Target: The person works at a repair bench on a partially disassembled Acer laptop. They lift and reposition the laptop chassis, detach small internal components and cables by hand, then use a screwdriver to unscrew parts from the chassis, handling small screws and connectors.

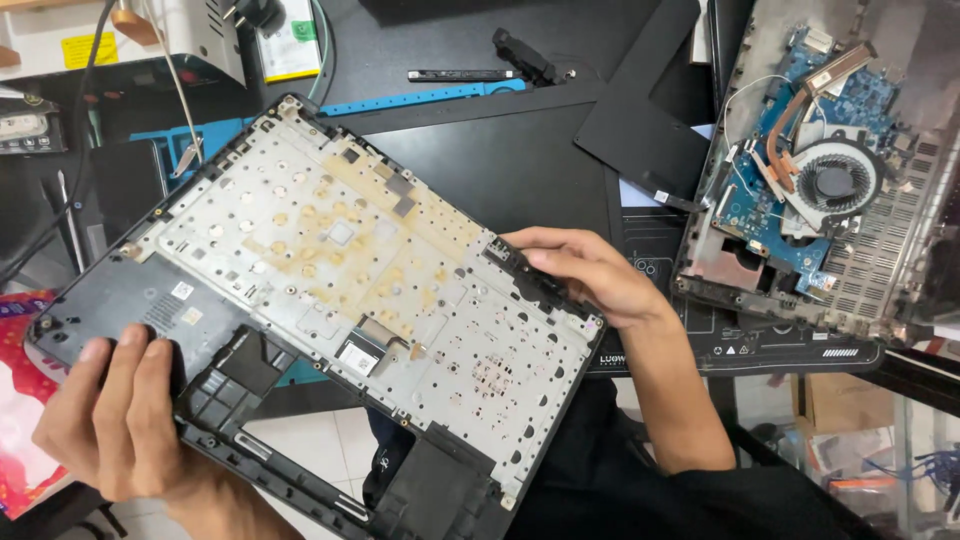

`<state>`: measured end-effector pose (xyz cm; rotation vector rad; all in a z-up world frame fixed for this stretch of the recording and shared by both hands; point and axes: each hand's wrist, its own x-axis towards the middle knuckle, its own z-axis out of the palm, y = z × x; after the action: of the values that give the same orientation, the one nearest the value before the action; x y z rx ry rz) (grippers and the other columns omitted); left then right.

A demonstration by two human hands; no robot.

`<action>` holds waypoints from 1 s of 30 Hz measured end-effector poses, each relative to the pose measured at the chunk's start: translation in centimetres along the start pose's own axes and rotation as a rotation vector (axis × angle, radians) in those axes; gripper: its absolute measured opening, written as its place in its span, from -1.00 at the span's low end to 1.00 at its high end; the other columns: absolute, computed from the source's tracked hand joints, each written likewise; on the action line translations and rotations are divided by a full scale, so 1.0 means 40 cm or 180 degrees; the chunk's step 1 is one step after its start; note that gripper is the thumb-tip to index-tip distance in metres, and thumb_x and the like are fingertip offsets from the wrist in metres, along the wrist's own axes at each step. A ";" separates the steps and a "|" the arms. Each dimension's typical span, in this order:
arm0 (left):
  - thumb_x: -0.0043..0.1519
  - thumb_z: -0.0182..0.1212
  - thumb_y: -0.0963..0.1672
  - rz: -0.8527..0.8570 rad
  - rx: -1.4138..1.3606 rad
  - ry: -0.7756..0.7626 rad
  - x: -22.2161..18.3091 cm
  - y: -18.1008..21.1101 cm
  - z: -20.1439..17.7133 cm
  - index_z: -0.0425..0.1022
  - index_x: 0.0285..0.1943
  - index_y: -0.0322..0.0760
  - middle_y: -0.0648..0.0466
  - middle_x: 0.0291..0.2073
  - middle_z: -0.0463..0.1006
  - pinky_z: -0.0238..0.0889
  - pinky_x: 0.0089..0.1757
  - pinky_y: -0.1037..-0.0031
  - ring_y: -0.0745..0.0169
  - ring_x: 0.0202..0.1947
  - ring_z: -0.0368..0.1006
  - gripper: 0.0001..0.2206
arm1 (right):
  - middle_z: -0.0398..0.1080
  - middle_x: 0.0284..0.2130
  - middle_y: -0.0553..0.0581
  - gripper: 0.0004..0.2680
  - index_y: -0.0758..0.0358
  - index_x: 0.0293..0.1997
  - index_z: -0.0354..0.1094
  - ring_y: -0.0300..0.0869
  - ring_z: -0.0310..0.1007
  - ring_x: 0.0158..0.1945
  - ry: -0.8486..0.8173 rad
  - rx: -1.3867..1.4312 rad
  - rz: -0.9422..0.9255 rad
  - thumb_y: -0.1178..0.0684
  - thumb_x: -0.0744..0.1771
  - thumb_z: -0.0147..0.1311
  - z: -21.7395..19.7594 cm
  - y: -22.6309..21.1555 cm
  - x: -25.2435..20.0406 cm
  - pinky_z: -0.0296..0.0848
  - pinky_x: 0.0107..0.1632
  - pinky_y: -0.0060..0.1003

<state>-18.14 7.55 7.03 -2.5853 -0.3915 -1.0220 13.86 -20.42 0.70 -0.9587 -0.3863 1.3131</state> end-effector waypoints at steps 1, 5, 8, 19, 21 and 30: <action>0.39 0.24 -0.29 -0.0157 -0.0058 0.0043 -0.014 0.006 0.009 0.66 0.06 -0.45 -0.12 0.03 0.73 0.37 0.14 0.30 -0.09 0.15 0.55 -0.87 | 0.50 0.06 0.27 -0.64 0.58 0.33 0.27 -0.17 0.50 0.07 0.0034 0.0086 -0.0005 0.10 0.41 0.02 -0.013 -0.005 -0.011 0.44 0.14 -0.29; 0.41 0.23 -0.28 -0.0425 -0.0176 0.0163 -0.004 0.046 0.028 0.64 0.08 -0.45 -0.12 0.05 0.70 0.42 0.16 0.32 -0.10 0.18 0.50 -0.87 | 0.44 0.13 0.34 -0.59 0.60 0.38 0.17 -0.11 0.47 0.15 0.0055 0.0480 -0.0104 0.14 0.38 0.02 -0.020 -0.005 -0.027 0.41 0.19 -0.23; 0.45 0.23 -0.26 -0.0505 -0.0278 0.0270 0.003 0.053 0.041 0.65 0.06 -0.44 -0.12 0.04 0.68 0.38 0.15 0.28 -0.10 0.17 0.47 -0.90 | 0.36 0.22 0.39 -0.53 0.61 0.43 0.06 -0.06 0.43 0.25 0.0033 0.0828 -0.0368 0.16 0.35 0.03 -0.020 0.005 -0.035 0.38 0.31 -0.19; 0.38 0.31 -0.14 -0.0240 -0.0107 0.0323 0.067 0.065 0.034 0.70 -0.15 -0.29 0.05 -0.15 0.77 0.10 0.16 0.11 0.03 -0.01 0.52 -0.87 | 0.30 0.27 0.38 -0.41 0.53 0.57 -0.11 0.00 0.37 0.31 0.0372 0.1419 -0.1006 0.10 0.35 0.08 -0.011 -0.034 -0.015 0.29 0.42 -0.12; 0.39 0.34 -0.12 -0.0235 -0.0096 0.0475 0.095 0.076 0.030 0.67 -0.13 -0.31 -0.01 -0.11 0.74 0.16 0.15 0.09 -0.03 0.02 0.48 -0.86 | 0.29 0.26 0.38 -0.38 0.51 0.59 -0.11 -0.01 0.36 0.31 0.0401 0.1219 -0.1056 0.13 0.33 0.10 -0.002 -0.040 -0.019 0.28 0.42 -0.12; 0.27 0.49 -0.07 -0.1310 -0.0439 0.1554 0.037 0.018 0.094 0.56 0.00 -0.52 -0.25 -0.09 0.51 0.42 -0.03 0.11 -0.15 -0.01 0.47 -0.64 | 0.38 0.20 0.31 -0.29 0.66 0.43 -0.03 -0.13 0.45 0.23 -0.0460 0.1084 -0.1227 0.16 0.15 0.25 -0.043 0.110 -0.057 0.34 0.34 -0.32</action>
<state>-14.54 8.60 5.34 -2.2978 -0.7570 -1.8218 11.71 -23.37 -3.08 -0.4760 -0.4183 1.0521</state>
